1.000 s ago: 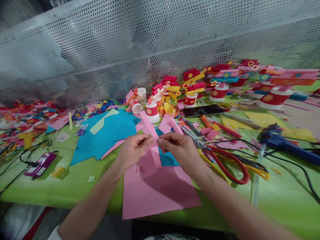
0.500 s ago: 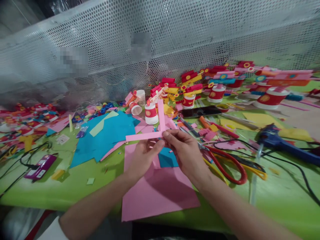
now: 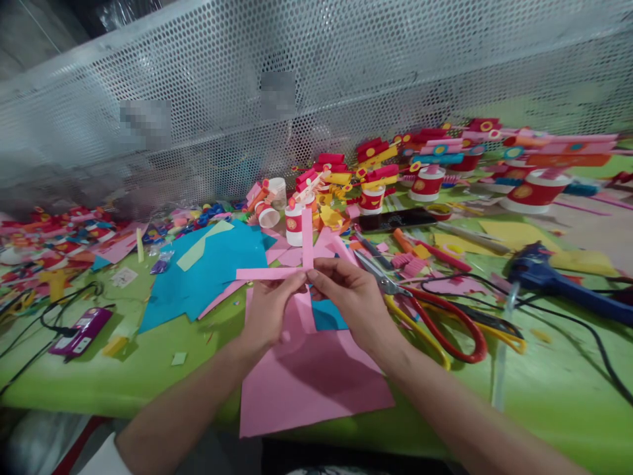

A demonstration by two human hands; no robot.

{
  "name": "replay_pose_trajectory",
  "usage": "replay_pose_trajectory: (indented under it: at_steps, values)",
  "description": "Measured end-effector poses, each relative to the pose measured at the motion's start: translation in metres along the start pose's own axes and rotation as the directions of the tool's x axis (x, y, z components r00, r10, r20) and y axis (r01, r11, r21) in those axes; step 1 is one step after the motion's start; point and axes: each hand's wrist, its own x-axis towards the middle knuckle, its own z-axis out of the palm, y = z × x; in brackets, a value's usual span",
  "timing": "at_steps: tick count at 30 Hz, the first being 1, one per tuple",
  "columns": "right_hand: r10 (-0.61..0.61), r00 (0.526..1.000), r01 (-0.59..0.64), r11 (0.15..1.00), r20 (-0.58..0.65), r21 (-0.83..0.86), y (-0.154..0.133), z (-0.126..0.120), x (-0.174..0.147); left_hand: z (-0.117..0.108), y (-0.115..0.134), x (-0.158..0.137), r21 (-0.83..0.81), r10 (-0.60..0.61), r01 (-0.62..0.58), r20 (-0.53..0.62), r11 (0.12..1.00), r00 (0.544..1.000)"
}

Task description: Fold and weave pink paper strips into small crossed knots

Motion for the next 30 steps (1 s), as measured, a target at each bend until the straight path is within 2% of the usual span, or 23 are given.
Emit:
replay_pose_trajectory:
  at_steps: [10,14,22,30]
  values:
    - [-0.049,0.992,0.062,0.991,0.112,-0.116,-0.005,0.001,-0.002,-0.006,0.004,0.004,0.077,-0.058,0.05,0.11,0.996,0.992]
    - [-0.058,0.994,0.069,0.99,0.094,-0.123,-0.008,0.005,-0.002,-0.004,0.006,0.004,0.09,-0.056,0.049,0.083,0.995,0.995]
    - [-0.039,0.999,0.043,0.988,0.031,-0.146,-0.009,0.007,-0.003,-0.011,0.003,0.007,-0.002,-0.16,0.161,0.115,0.987,0.98]
    - [-0.114,0.987,0.136,0.966,0.111,-0.218,-0.01,0.001,0.0,-0.006,0.016,0.005,-0.089,-0.19,0.208,0.176,0.974,0.966]
